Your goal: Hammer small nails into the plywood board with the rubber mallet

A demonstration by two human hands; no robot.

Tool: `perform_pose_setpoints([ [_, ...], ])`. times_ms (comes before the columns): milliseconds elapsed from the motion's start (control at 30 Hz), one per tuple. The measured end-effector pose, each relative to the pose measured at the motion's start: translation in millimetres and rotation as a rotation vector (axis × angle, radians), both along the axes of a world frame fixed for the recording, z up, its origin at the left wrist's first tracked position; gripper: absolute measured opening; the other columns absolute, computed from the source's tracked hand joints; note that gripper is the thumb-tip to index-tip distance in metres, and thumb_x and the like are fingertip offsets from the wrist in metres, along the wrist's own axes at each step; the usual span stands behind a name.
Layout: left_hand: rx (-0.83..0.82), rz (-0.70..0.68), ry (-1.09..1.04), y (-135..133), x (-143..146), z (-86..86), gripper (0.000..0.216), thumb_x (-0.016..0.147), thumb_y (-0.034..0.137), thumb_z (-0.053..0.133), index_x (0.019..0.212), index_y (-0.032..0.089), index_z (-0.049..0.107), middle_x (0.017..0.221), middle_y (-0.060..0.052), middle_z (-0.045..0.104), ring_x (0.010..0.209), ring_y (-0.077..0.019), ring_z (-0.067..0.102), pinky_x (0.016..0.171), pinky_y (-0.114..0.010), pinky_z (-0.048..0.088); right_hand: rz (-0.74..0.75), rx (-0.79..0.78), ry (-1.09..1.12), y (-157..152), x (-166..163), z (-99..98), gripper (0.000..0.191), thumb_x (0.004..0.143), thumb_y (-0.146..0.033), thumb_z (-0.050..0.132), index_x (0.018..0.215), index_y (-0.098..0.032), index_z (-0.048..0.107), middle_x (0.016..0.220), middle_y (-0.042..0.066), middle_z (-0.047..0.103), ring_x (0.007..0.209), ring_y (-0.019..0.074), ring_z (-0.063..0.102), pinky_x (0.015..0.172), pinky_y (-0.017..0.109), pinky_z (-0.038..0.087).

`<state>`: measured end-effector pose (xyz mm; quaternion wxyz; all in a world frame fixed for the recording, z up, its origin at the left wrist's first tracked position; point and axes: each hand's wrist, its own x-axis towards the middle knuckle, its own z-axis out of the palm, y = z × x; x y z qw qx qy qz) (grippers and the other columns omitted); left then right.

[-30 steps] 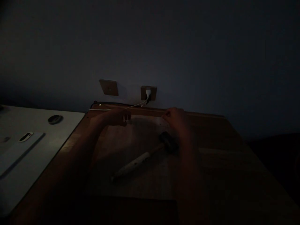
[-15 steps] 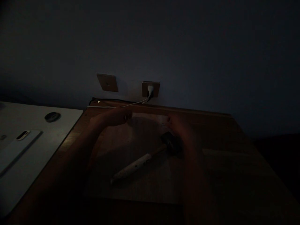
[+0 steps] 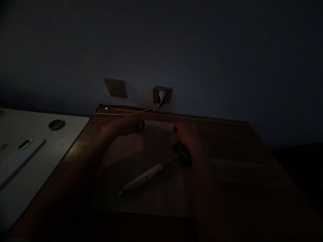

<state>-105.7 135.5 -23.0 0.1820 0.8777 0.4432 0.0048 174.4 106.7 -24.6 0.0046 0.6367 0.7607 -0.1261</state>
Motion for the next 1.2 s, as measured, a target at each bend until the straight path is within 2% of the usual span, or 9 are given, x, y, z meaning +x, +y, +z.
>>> perform_pose_setpoints([
  [200,-0.008,-0.017,-0.012,-4.2,-1.8,9.0,0.031,0.084,0.004,0.060,0.106,0.019,0.075,0.094,-0.005,0.078,0.082,-0.0182,0.071,0.072,-0.026,0.048,0.030,0.017,-0.012,-6.7,-11.1,14.9,0.022,0.087,-0.004,0.061,0.091,-0.018,0.078,0.105,0.011,0.079,0.099,0.0224,0.071,0.084,0.028,0.048],
  [367,0.036,0.000,-0.025,-7.0,5.1,11.9,0.034,0.084,0.001,0.058,0.107,0.018,0.076,0.095,-0.006,0.078,0.085,-0.0193,0.071,0.075,-0.027,0.047,0.041,0.032,-0.002,-8.2,-24.9,14.4,0.016,0.091,-0.009,0.063,0.093,-0.018,0.077,0.105,0.011,0.079,0.101,0.0232,0.071,0.088,0.030,0.049],
  [567,0.086,-0.016,0.004,-8.9,11.1,8.6,0.019,0.087,0.007,0.058,0.087,0.016,0.076,0.093,-0.009,0.076,0.085,-0.0221,0.070,0.072,-0.029,0.046,0.098,0.058,0.031,-8.5,-33.8,9.3,0.027,0.088,0.000,0.060,0.102,-0.016,0.077,0.115,0.012,0.078,0.112,0.0236,0.069,0.097,0.031,0.047],
  [667,0.078,0.027,-0.111,-6.3,10.8,8.6,0.010,0.089,0.015,0.064,0.085,0.015,0.073,0.086,-0.008,0.074,0.079,-0.0206,0.068,0.072,-0.030,0.046,0.118,0.079,0.050,-10.6,-36.3,14.2,0.028,0.090,-0.002,0.059,0.108,-0.015,0.077,0.120,0.013,0.077,0.116,0.0242,0.069,0.100,0.032,0.047],
  [733,-0.021,0.082,-0.285,-2.9,9.2,8.2,0.011,0.090,0.021,0.067,0.083,0.014,0.071,0.076,-0.004,0.070,0.070,-0.0168,0.064,0.069,-0.028,0.045,0.129,0.092,0.059,-11.1,-38.8,16.9,0.028,0.092,-0.006,0.058,0.111,-0.016,0.077,0.121,0.013,0.077,0.115,0.0245,0.069,0.100,0.033,0.047],
  [800,-0.224,0.152,-0.540,0.9,7.0,5.8,0.016,0.093,0.025,0.065,0.080,0.014,0.066,0.069,-0.001,0.065,0.061,-0.0121,0.058,0.064,-0.026,0.044,0.139,0.095,0.064,-10.5,-42.3,16.1,0.028,0.092,-0.007,0.059,0.111,-0.016,0.077,0.120,0.013,0.078,0.113,0.0246,0.070,0.098,0.032,0.048],
  [967,-0.781,0.371,-1.193,5.0,2.7,-6.0,0.010,0.091,0.018,0.062,0.082,0.015,0.061,0.075,0.000,0.060,0.062,-0.0069,0.052,0.061,-0.019,0.043,0.154,0.085,0.058,-7.7,-50.7,1.5,0.025,0.089,-0.004,0.061,0.104,-0.015,0.079,0.112,0.014,0.080,0.109,0.0245,0.072,0.091,0.029,0.048],
  [1100,-0.946,0.459,-1.308,4.5,2.7,-12.9,0.009,0.083,0.022,0.063,0.078,0.015,0.059,0.072,0.000,0.056,0.058,-0.0073,0.047,0.052,-0.017,0.037,0.176,0.100,0.060,-7.8,-52.2,-3.9,0.028,0.088,-0.002,0.059,0.102,-0.015,0.079,0.111,0.014,0.080,0.106,0.0243,0.072,0.091,0.029,0.048],
  [1200,-0.819,0.432,-1.159,5.7,3.9,-15.2,0.016,0.082,0.029,0.062,0.072,0.017,0.057,0.064,0.002,0.049,0.053,-0.0079,0.039,0.049,-0.019,0.031,0.180,0.128,0.066,-8.2,-52.8,-0.5,0.031,0.088,0.000,0.058,0.105,-0.014,0.080,0.113,0.015,0.078,0.110,0.0253,0.070,0.094,0.030,0.047],
])
